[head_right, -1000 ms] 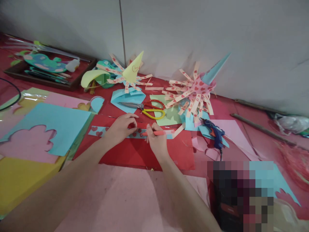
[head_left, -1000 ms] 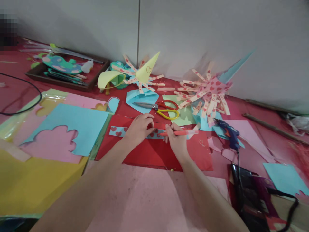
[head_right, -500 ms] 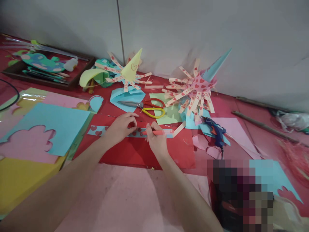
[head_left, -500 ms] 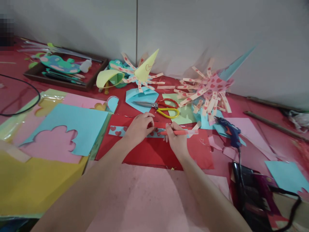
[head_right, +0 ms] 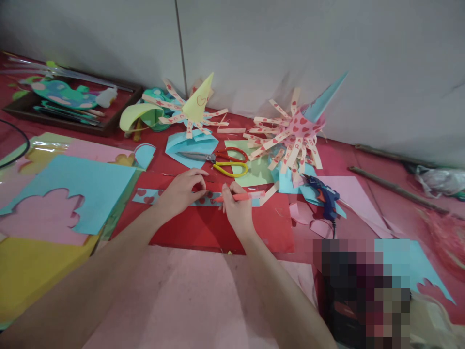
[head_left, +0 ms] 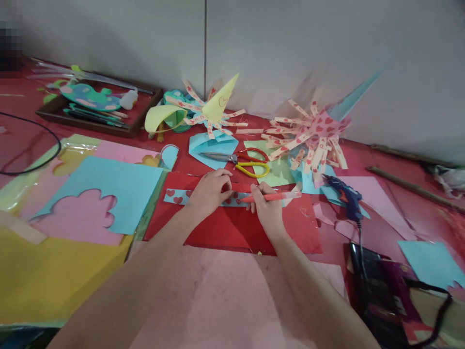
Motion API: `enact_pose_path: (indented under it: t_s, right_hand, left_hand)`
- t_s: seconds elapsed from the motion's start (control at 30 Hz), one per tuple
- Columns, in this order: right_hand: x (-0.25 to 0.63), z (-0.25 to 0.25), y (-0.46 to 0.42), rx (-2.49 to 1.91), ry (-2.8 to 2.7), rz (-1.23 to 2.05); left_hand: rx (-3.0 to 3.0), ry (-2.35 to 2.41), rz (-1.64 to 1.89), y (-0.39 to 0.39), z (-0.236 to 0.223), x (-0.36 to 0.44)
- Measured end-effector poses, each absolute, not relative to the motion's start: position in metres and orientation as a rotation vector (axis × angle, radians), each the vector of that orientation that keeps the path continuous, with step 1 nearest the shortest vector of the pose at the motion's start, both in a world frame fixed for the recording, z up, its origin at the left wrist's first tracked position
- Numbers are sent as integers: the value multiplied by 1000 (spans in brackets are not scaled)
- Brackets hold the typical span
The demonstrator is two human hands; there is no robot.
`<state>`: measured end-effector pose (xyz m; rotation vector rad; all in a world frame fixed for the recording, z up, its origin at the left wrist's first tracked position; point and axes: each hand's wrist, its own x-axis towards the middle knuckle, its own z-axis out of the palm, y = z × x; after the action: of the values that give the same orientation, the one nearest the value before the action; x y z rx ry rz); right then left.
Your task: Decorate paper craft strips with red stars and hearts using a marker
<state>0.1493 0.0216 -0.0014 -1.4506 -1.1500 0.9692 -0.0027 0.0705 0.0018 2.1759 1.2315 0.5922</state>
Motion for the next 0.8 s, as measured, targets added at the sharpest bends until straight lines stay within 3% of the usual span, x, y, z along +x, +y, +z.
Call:
enact_pose_path:
  t_s: [0.8]
  right_hand:
    - [148, 2, 20, -1526, -1107, 942]
  left_hand:
    - [2168, 1233, 580, 70, 4, -1]
